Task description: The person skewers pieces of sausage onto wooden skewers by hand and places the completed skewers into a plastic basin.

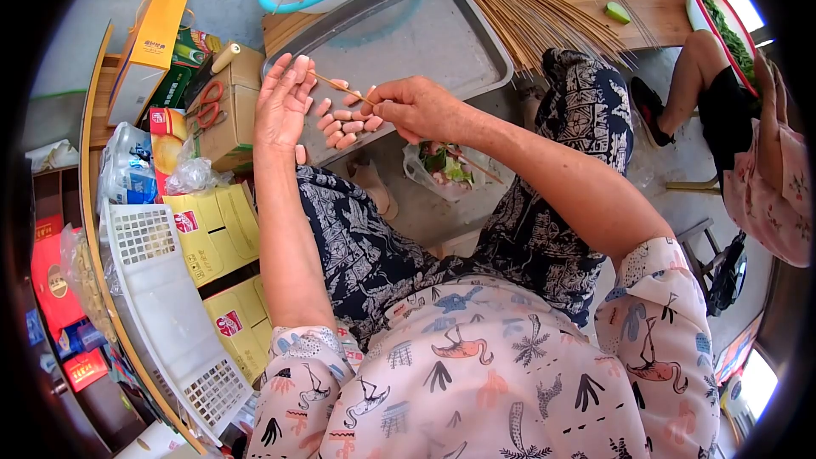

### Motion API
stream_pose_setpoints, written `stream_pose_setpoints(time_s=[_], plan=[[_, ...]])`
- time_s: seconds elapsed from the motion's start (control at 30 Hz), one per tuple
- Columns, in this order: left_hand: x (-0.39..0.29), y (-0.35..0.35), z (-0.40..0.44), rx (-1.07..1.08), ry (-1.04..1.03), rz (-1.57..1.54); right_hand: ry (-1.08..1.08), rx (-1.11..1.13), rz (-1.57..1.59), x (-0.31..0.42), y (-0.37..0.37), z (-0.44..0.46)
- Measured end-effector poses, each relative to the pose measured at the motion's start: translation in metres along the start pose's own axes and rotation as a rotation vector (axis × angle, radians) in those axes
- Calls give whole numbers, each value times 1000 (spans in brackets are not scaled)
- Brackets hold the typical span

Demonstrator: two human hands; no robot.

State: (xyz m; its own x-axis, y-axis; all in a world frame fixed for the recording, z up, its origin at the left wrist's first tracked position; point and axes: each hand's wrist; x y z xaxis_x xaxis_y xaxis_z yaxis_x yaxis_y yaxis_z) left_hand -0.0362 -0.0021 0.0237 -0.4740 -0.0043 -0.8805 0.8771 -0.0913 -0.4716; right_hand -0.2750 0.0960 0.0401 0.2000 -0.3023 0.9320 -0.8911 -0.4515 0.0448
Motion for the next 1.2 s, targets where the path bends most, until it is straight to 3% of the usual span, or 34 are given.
stream_pose_setpoints(time_s=[0.67, 1.1, 1.2], plan=[[-2, -5, -5, 91, 135, -27, -3, -21, -41, 0, 2, 1], [17, -37, -10, 263, 283, 64, 12, -162, -78, -8, 8, 18], [13, -45, -13, 217, 302, 5, 29, -188, -64, -9, 8, 20]])
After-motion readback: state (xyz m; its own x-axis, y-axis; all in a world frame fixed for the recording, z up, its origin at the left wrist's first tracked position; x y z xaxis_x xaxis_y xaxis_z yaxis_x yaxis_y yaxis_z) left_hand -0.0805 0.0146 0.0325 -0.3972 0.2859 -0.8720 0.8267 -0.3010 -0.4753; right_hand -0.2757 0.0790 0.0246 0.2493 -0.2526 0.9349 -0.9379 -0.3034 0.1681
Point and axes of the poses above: each hand's wrist, its own z-axis towards the middle knuckle, its own y-axis out of the back of the hand, x = y × z, and after that the axes turned 13 degrees about -y, right-handed
